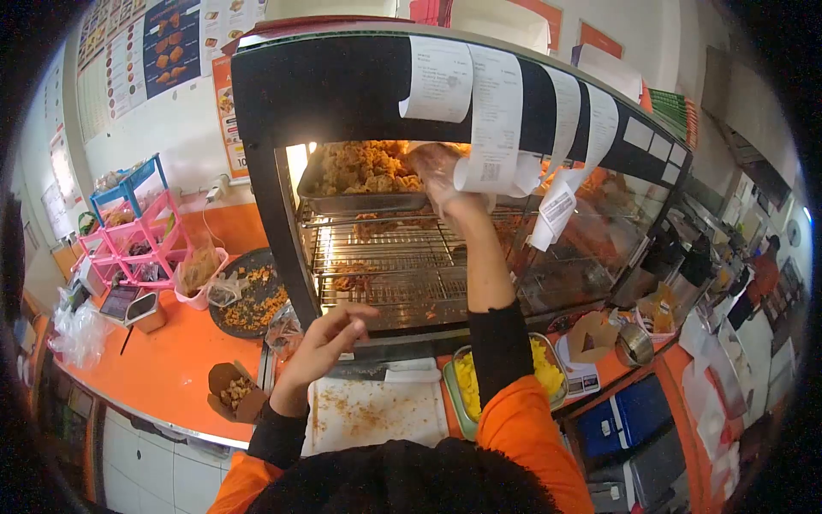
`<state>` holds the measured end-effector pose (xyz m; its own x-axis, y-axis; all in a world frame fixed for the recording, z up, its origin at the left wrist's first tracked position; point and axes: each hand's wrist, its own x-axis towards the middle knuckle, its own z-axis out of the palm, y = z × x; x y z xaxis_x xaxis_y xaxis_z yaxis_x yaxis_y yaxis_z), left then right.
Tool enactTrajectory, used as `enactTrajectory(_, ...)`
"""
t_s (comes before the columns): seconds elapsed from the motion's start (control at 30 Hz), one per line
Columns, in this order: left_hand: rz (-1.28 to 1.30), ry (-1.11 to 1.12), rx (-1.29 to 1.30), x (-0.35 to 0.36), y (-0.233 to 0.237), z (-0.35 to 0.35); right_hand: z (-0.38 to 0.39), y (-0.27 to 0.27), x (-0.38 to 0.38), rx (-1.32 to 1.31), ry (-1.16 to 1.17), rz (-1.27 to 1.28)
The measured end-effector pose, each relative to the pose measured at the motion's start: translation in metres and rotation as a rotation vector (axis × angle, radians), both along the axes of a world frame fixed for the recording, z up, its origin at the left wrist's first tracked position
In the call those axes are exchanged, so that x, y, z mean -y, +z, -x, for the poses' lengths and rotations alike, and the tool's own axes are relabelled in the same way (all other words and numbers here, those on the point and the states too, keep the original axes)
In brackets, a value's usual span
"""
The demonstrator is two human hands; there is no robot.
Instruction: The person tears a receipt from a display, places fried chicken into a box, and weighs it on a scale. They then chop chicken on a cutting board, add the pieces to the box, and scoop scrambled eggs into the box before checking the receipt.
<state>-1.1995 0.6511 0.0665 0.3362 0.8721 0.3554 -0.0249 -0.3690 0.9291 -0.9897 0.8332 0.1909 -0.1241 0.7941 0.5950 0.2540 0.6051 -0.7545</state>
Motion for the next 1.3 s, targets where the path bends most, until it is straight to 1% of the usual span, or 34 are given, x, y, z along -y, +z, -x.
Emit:
enactTrajectory(0.03,-0.022,0.034,0.068,-0.007,0.003,-0.004,0.004,0.004,0.019,-0.196,0.098,0.102)
enactTrajectory(0.13,-0.201,0.227,0.015,-0.027,0.020,-0.013,-0.002,-0.005,0.041,-0.118,0.308,0.049)
enactTrajectory(0.23,-0.289,0.387,0.162,-0.039,0.044,-0.031,0.004,-0.008,0.070,0.012,0.371,-0.136)
enactTrajectory(0.3,-0.379,0.485,0.211,-0.047,0.052,-0.040,0.002,-0.007,0.072,0.209,0.290,-0.326)
enactTrajectory(0.33,-0.352,0.478,0.210,-0.052,0.050,-0.041,0.001,-0.006,0.073,0.304,0.246,-0.422)
enactTrajectory(0.4,-0.297,0.460,0.211,-0.058,0.047,-0.043,0.004,-0.005,0.076,0.311,0.286,-0.459)
enactTrajectory(0.5,-0.233,0.396,0.335,-0.055,0.042,-0.041,0.004,-0.001,0.078,0.344,0.317,-0.526)
enactTrajectory(0.6,-0.294,0.433,0.411,-0.026,0.044,-0.035,-0.002,0.010,0.074,0.354,0.160,-0.495)
enactTrajectory(0.63,-0.399,0.402,0.392,-0.006,0.047,-0.029,-0.003,0.000,0.050,0.204,0.190,-0.350)
enactTrajectory(0.67,-0.504,0.365,0.371,0.017,0.050,-0.022,-0.008,-0.001,0.038,0.323,-0.041,-0.365)
enactTrajectory(0.73,-0.955,0.323,0.281,0.054,0.050,-0.009,-0.023,-0.001,0.018,0.555,-0.502,-0.365)
enactTrajectory(0.8,-1.095,-0.013,0.219,0.078,0.071,0.006,-0.033,-0.004,-0.020,0.439,-0.662,-0.107)
enactTrajectory(0.87,-1.137,-0.062,0.180,0.083,0.077,0.015,-0.055,-0.007,-0.047,0.837,-0.870,-0.389)
enactTrajectory(0.9,-1.161,-0.086,0.158,0.086,0.077,0.019,-0.061,-0.004,-0.055,0.902,-0.897,-0.409)
enactTrajectory(0.93,-1.147,-0.079,0.197,0.089,0.076,0.021,-0.062,0.001,-0.060,0.950,-0.913,-0.423)
enactTrajectory(1.0,-1.122,-0.076,0.278,0.094,0.073,0.020,-0.060,0.014,-0.063,0.909,-0.883,-0.313)
enactTrajectory(1.03,-1.179,-0.070,0.317,0.092,0.073,0.019,-0.058,0.019,-0.064,0.884,-0.869,-0.274)
enactTrajectory(1.13,-1.153,-0.003,0.444,0.097,0.071,0.015,-0.054,0.024,-0.064,0.824,-0.836,-0.243)
enactTrajectory(1.2,-1.170,-0.090,0.444,0.097,0.074,0.017,-0.052,0.025,-0.064,0.788,-0.820,-0.240)
enactTrajectory(1.3,-1.141,-0.147,0.445,0.100,0.079,0.017,-0.052,0.026,-0.060,0.723,-0.794,-0.240)
